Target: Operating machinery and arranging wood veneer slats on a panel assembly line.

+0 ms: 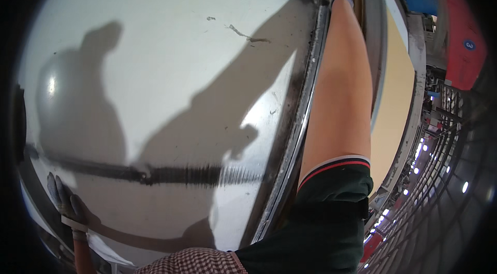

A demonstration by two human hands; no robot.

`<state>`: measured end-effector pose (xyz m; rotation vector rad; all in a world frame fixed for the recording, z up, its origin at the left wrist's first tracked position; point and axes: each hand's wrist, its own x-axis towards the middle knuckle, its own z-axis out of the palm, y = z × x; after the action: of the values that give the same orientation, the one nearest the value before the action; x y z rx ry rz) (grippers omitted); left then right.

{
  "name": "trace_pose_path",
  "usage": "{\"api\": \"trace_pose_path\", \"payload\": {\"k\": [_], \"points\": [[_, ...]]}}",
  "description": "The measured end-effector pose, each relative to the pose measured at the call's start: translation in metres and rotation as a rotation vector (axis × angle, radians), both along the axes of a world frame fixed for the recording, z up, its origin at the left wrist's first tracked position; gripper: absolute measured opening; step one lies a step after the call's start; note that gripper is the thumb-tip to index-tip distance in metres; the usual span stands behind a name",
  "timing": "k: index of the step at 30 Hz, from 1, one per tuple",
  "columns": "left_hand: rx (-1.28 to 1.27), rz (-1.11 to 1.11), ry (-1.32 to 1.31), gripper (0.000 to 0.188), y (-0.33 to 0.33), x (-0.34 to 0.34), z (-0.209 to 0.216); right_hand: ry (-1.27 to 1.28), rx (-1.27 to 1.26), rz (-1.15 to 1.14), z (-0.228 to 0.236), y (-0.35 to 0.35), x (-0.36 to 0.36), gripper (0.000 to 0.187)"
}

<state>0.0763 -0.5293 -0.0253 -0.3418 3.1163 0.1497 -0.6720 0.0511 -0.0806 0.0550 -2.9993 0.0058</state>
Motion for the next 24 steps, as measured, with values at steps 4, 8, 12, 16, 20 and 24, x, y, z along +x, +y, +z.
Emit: {"api": "trace_pose_path", "payload": {"k": [4, 8, 12, 16, 20, 24], "points": [[-0.004, -0.071, -0.027, 0.06, -0.001, -0.012, -0.01, -0.206, 1.345, 0.425, 0.054, 0.019, -0.031, 0.032], [0.005, -0.003, 0.008, 0.057, -0.005, -0.006, 0.001, -0.153, 0.609, 0.221, 0.053, -0.034, 0.028, 0.032], [-0.099, -0.088, -0.02, 0.05, -0.01, -0.008, 0.002, -0.218, 0.295, 0.08, 0.08, -0.047, 0.142, 0.032], [-0.07, -0.172, 0.063, 0.05, -0.013, -0.004, 0.002, -0.34, 0.025, -0.13, 0.103, -0.053, 0.283, 0.033], [-0.095, -0.2, 0.216, 0.049, -0.026, 0.009, -0.009, -0.576, -0.126, -0.309, 0.117, -0.067, 0.454, 0.035], [-0.304, -0.097, 0.058, 0.052, -0.043, 0.007, -0.024, -0.594, -0.305, -0.399, 0.136, -0.066, 0.653, 0.035]]}}
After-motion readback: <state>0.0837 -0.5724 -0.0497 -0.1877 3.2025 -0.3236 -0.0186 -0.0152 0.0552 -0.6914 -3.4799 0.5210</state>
